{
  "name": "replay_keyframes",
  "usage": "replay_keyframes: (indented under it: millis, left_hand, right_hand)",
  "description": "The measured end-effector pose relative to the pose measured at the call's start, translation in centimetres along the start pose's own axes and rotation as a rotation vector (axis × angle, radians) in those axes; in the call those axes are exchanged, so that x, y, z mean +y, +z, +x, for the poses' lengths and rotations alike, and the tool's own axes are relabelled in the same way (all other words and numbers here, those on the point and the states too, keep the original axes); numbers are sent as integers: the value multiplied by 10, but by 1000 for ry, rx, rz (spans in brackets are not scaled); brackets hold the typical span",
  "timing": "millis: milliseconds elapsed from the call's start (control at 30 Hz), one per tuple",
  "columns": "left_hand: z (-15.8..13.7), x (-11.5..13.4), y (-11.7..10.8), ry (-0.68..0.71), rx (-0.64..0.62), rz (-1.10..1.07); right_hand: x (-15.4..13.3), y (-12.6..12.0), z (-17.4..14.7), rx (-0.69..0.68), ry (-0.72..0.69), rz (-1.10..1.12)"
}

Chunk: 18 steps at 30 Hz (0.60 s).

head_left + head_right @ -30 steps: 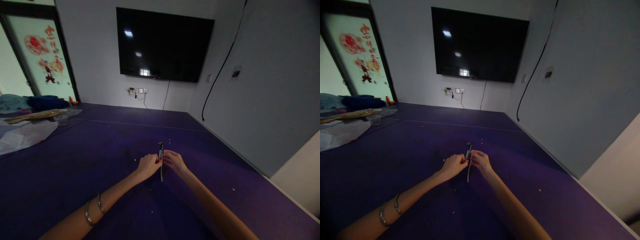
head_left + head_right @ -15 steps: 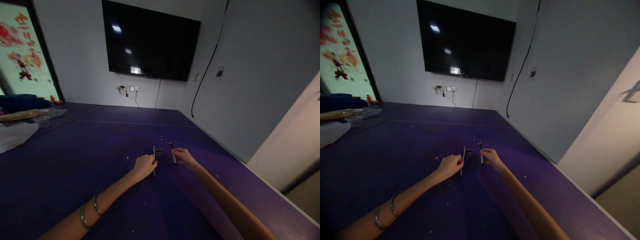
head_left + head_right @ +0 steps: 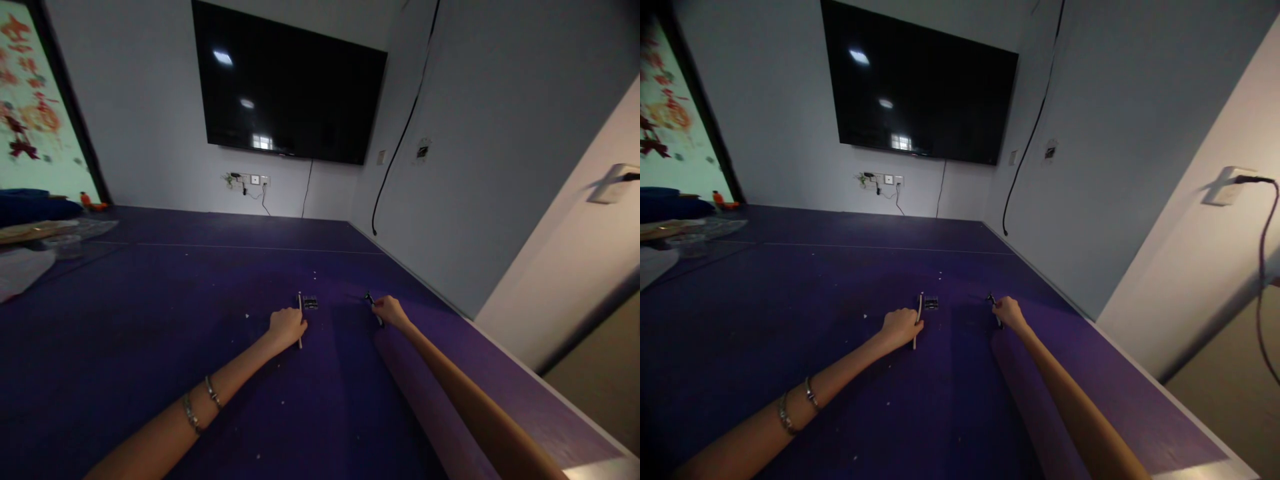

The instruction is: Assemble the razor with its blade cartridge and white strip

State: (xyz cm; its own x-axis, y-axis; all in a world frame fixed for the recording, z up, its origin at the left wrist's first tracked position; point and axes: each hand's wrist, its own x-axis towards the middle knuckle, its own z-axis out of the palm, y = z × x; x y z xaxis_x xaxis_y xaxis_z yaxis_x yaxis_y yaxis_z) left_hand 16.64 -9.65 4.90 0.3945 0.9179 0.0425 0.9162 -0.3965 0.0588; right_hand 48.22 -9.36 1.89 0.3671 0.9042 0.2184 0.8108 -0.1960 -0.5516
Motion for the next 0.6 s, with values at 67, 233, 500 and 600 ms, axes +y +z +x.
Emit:
replay_keyframes:
  millis: [67,233,500,600]
  left_hand:
    - [2,2,2,-11,-9,1]
    - [3,2,5,-20,-23,-7]
    - [-2,-4,5,-17,16,-19]
    - [-7,-3,-3,-21,39,-24]
  right_hand:
    - [1,1,2,-8,-11,-43]
    - [2,2,2,-36,-20,-121]
    - [-6,-5,-4,-1,-88,-162]
    - [-25,-5,-10,35,-151,-67]
